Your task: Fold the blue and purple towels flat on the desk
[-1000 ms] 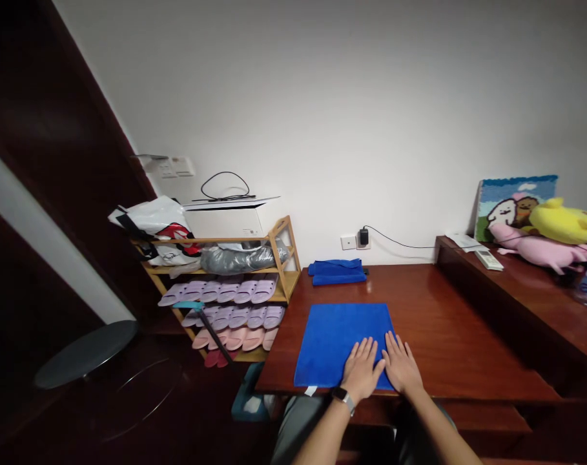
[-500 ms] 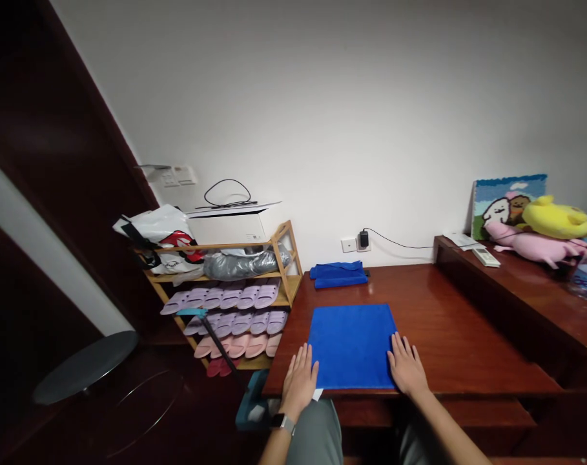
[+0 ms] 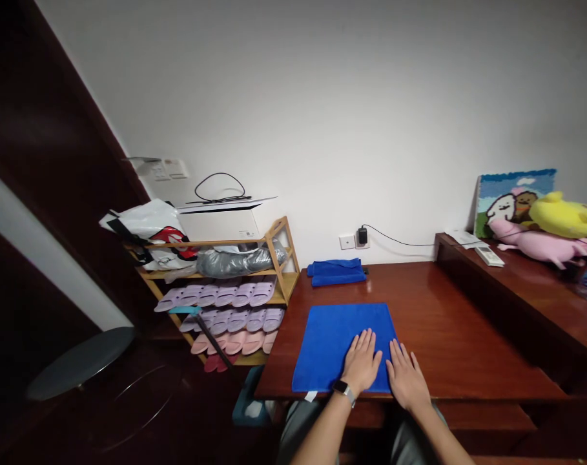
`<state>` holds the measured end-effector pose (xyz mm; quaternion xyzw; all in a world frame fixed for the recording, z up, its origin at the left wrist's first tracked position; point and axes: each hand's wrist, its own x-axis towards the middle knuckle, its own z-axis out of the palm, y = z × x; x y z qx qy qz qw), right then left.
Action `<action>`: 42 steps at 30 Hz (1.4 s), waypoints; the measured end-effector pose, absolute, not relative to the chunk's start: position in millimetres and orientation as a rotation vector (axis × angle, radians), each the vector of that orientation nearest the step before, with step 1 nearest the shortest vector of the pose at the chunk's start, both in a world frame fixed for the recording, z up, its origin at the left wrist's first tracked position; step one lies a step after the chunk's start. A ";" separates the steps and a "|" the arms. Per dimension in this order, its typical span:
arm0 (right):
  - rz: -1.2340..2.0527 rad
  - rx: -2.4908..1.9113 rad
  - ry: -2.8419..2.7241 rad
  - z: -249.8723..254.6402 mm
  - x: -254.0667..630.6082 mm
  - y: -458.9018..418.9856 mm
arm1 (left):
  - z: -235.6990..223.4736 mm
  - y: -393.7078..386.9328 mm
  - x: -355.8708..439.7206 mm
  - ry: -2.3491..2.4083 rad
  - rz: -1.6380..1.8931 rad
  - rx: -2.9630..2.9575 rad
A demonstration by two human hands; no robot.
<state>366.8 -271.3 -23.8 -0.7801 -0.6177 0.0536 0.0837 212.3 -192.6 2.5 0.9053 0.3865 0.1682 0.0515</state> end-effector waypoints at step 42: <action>0.198 -2.402 -1.802 -8.7 359.6 -275.3 | 3.0 -134.8 51.7 1.835 0.186 2.479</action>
